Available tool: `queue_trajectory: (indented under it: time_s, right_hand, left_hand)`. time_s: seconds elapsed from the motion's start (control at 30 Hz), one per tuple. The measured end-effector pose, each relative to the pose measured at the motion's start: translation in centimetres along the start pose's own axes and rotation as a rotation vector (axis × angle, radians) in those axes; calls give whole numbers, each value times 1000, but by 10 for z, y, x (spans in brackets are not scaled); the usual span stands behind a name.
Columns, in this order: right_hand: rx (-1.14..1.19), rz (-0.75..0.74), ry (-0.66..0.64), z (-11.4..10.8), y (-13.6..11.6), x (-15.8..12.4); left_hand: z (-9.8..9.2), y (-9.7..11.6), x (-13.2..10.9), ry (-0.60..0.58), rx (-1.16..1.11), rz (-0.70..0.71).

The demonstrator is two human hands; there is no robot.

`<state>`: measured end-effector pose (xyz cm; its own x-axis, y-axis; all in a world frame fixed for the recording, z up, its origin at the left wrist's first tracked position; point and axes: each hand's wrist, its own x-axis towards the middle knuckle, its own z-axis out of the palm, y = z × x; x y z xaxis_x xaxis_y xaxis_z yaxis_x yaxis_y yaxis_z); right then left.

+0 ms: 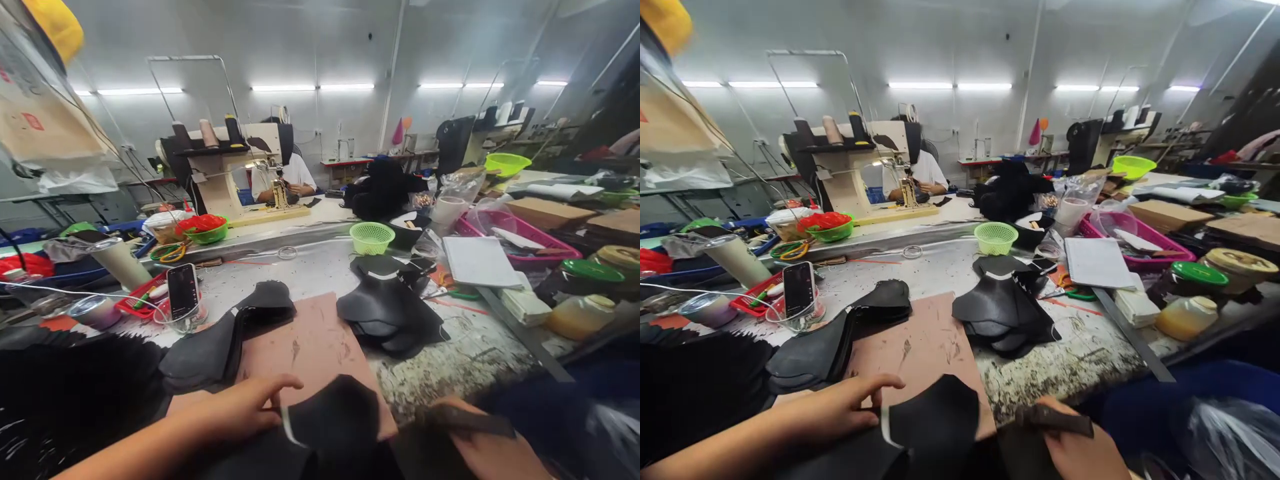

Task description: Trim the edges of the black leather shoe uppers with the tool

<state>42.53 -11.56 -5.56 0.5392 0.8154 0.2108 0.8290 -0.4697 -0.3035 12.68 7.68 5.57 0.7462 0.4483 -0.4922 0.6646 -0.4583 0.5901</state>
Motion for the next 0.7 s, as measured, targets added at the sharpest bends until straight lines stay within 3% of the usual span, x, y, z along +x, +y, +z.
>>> queue_trajectory:
  time_s: [0.07, 0.13, 0.27, 0.43, 0.57, 0.7]
  right_hand:
    - [18, -52, -199, -21, -2, 12]
    - [-7, -74, -284, -38, -17, 27]
    - [-83, -156, -345, -47, -69, 53]
    - [-144, -359, -346, -28, -121, 70]
    - [-151, -406, -369, -16, -135, 76]
    - [-159, -404, -393, -16, -134, 80]
  left_hand:
    - [21, -17, -5, 92, 295, 41]
    - [29, -19, 1, 155, 485, 139]
    - [24, 11, 33, 80, 644, 174]
    - [38, 39, 74, 278, 459, -5]
    - [61, 31, 88, 424, 238, -78]
    - [71, 21, 90, 540, 79, -21]
